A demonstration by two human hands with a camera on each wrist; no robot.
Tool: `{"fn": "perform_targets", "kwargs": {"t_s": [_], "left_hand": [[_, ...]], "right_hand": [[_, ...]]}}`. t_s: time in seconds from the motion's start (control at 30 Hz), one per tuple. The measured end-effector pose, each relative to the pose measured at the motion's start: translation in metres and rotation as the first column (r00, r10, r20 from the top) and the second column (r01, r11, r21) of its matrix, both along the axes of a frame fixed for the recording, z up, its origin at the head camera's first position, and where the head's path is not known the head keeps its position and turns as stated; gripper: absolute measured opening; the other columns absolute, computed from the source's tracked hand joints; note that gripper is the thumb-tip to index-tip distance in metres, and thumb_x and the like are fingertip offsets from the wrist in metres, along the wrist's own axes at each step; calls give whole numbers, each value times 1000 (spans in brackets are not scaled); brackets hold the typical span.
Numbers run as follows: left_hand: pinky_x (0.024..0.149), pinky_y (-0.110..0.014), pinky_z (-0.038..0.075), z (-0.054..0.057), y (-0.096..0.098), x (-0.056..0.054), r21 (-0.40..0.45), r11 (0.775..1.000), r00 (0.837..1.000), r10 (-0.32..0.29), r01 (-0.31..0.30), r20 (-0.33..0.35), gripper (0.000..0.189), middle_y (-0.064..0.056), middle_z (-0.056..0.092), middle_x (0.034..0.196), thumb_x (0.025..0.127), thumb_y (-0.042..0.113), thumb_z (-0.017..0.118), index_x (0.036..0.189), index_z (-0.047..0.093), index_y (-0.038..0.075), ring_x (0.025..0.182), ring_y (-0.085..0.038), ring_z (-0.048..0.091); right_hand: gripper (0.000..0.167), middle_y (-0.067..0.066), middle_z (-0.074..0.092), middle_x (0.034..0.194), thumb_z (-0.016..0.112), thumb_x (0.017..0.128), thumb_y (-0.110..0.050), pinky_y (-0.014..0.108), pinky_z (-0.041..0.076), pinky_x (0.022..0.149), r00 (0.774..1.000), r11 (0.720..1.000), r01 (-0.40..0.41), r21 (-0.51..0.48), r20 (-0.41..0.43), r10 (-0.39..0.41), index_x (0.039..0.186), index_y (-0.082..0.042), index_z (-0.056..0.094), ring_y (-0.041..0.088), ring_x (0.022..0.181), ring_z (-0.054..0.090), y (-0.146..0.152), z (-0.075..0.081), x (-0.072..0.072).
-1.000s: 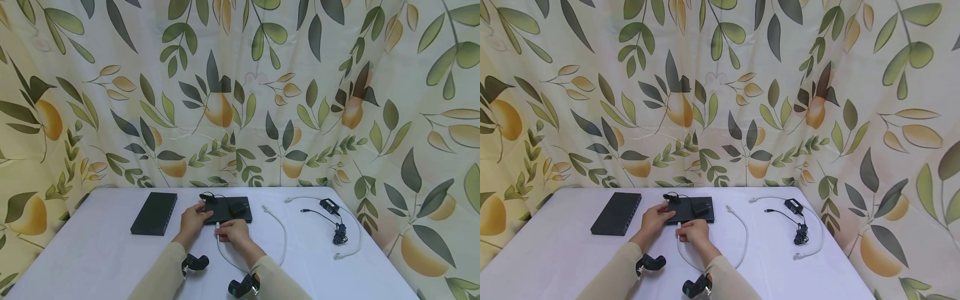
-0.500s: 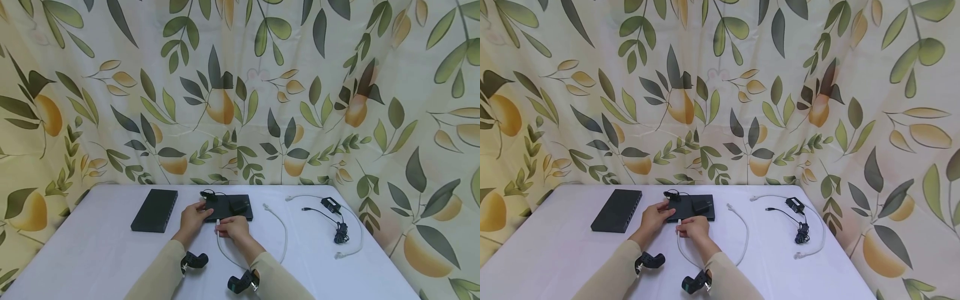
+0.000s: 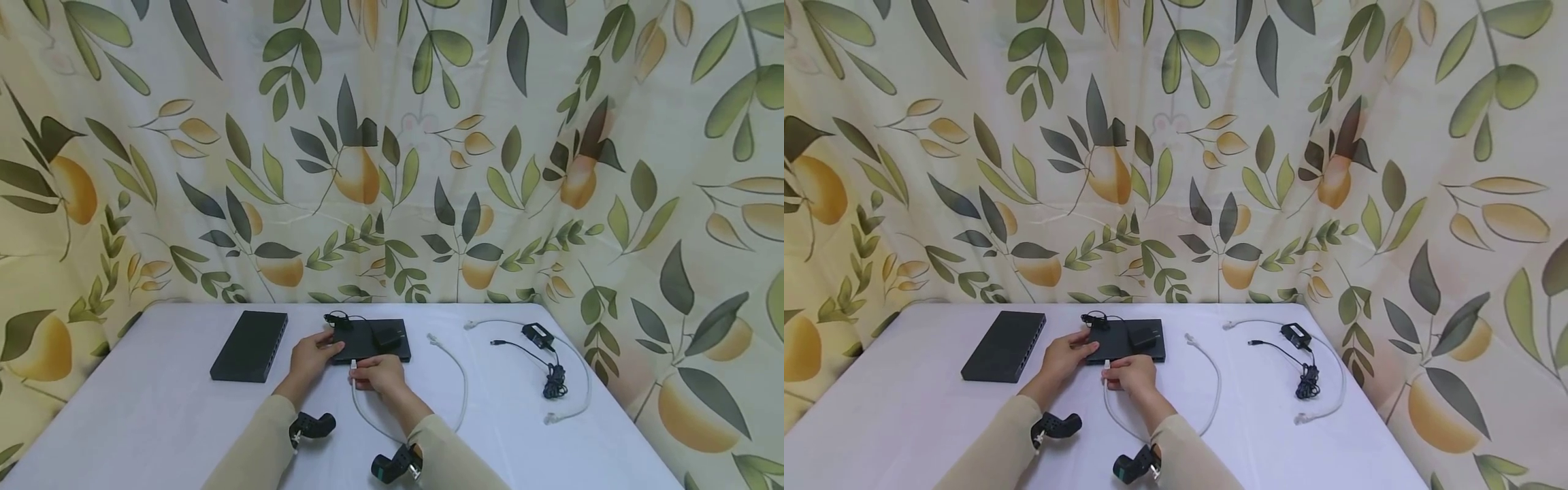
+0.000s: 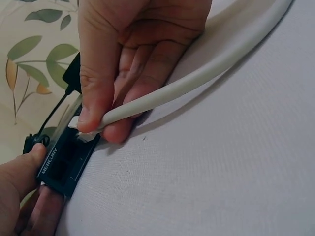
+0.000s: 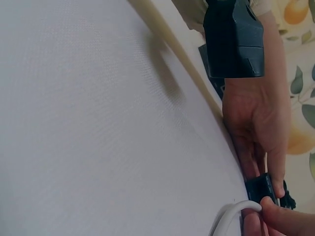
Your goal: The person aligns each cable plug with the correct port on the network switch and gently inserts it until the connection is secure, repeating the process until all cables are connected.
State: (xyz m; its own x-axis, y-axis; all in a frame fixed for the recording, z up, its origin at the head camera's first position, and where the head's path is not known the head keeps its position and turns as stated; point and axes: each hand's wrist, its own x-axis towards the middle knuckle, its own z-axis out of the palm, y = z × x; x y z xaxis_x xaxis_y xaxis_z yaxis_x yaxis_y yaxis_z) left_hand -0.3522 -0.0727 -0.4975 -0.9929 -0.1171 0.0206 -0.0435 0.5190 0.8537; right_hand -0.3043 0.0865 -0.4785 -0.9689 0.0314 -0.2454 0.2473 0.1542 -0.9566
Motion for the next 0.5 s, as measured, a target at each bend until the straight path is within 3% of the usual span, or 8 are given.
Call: {"fn": "perform_targets", "kwargs": {"t_s": [0.3, 0.5], "left_hand": [[105, -52, 41, -1, -1, 1, 21, 1000, 1000, -1, 1, 6, 49, -12, 68, 123, 88, 29, 74, 131, 64, 8, 120, -34, 59], [101, -50, 44, -4, 0, -1, 13, 1000, 999, -6, 7, -33, 46, -13, 70, 120, 88, 27, 74, 128, 65, 6, 116, -34, 61]], "right_hand": [[16, 15, 75, 84, 73, 84, 2, 24, 59, 61, 999, 999, -48, -15, -18, 47, 100, 7, 72, 10, 62, 69, 3, 3, 5], [21, 14, 75, 87, 72, 86, -1, 28, 60, 67, 993, 993, -121, 12, -7, 121, 106, 6, 72, 14, 70, 71, 11, 6, 6]]}}
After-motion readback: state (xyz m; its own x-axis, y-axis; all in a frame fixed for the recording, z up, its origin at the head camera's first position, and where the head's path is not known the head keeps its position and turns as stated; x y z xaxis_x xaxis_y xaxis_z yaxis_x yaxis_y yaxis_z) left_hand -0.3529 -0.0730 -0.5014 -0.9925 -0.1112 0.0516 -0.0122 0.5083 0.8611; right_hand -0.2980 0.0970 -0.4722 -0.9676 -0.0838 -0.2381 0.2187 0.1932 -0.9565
